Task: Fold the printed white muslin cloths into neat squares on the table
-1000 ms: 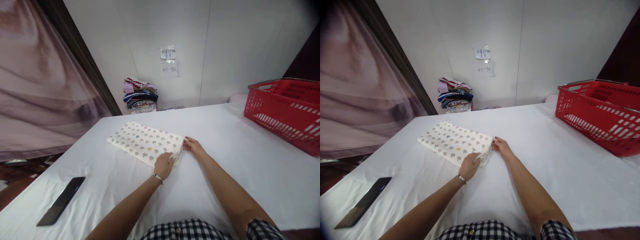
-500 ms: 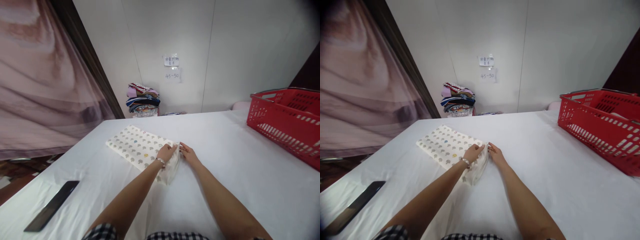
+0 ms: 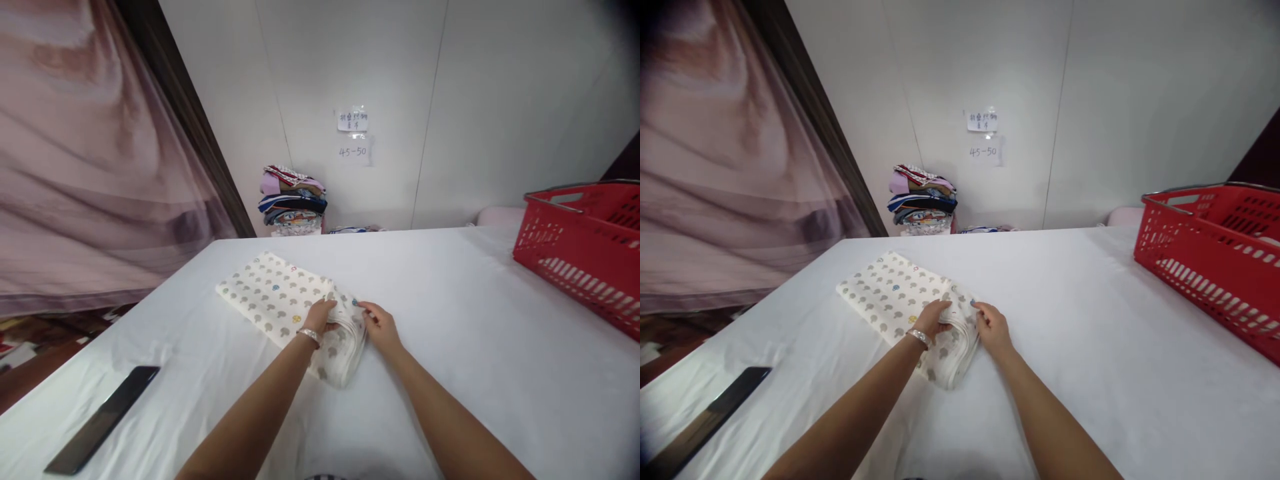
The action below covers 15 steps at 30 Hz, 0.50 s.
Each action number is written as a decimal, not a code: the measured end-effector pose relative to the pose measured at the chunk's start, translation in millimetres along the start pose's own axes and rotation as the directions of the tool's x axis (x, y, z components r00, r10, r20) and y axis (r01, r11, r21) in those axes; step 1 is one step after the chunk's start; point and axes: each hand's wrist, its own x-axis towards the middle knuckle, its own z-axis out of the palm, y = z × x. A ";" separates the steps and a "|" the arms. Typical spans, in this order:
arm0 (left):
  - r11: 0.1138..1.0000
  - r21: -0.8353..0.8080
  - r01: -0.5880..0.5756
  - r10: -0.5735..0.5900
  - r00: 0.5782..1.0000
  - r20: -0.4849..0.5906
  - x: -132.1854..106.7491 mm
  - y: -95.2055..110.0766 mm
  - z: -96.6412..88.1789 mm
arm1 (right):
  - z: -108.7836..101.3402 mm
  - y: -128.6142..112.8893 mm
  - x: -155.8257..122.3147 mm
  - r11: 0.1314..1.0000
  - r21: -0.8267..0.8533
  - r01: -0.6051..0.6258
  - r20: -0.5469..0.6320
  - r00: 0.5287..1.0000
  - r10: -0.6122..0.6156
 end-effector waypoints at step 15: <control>0.879 0.433 -0.201 0.133 0.974 0.183 26.2 14.4 57.0 | -18.0 9.3 19.6 0.768 0.381 -0.515 0.006 0.832 0.555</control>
